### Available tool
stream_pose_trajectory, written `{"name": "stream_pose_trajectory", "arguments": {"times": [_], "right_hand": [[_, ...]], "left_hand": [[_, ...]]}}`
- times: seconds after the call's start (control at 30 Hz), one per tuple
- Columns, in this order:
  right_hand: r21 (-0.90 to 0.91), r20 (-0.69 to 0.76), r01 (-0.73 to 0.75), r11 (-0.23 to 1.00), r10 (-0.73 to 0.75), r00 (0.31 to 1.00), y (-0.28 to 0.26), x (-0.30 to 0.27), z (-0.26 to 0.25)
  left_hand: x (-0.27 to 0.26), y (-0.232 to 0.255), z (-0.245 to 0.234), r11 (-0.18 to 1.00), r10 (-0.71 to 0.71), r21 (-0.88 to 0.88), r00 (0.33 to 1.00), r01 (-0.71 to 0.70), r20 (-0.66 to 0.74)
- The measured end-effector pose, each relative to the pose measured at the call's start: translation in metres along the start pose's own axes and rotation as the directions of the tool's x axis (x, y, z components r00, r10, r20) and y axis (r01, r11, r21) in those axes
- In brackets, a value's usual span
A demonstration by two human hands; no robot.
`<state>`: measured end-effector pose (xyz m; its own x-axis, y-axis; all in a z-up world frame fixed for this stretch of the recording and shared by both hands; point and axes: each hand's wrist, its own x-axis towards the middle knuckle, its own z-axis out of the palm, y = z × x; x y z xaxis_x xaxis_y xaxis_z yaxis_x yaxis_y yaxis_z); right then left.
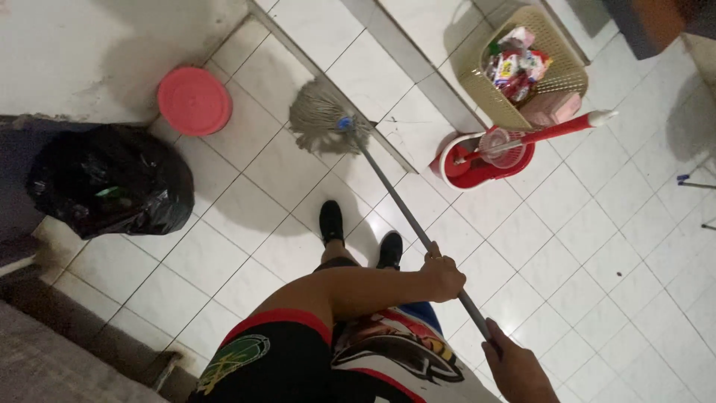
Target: The person mops a white tiled floor using a string mop. They move the mop back and forth across the floor, navigating around a red bucket, a black trash bag, and a low table with items on it.
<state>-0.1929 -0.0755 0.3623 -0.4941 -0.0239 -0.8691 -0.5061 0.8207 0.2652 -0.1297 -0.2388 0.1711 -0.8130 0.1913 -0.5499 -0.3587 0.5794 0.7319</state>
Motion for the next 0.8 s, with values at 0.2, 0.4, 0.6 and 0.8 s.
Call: {"name": "stream_pose_trajectory", "arguments": {"times": [0.2, 0.4, 0.6, 0.8], "right_hand": [[-0.068, 0.003, 0.117, 0.991, -0.117, 0.993, -0.077, -0.012, -0.015], [-0.153, -0.039, 0.219, 0.964, -0.227, 0.973, -0.143, -0.014, -0.083], [0.082, -0.129, 0.384, 0.920, -0.372, 0.919, -0.202, 0.023, -0.069], [0.039, -0.164, 0.584, 0.811, -0.571, 0.804, -0.267, 0.115, -0.026]], "left_hand": [[-0.034, -0.052, -0.002, 0.995, 0.014, 0.103, 0.959, 0.016, -0.281], [-0.051, -0.088, -0.079, 0.998, -0.023, 0.049, 0.965, 0.037, -0.261], [-0.039, -0.166, -0.073, 0.923, -0.108, 0.279, 0.874, 0.265, -0.474], [-0.032, -0.259, -0.061, 0.791, -0.461, 0.025, 0.623, 0.611, -0.632]]}}
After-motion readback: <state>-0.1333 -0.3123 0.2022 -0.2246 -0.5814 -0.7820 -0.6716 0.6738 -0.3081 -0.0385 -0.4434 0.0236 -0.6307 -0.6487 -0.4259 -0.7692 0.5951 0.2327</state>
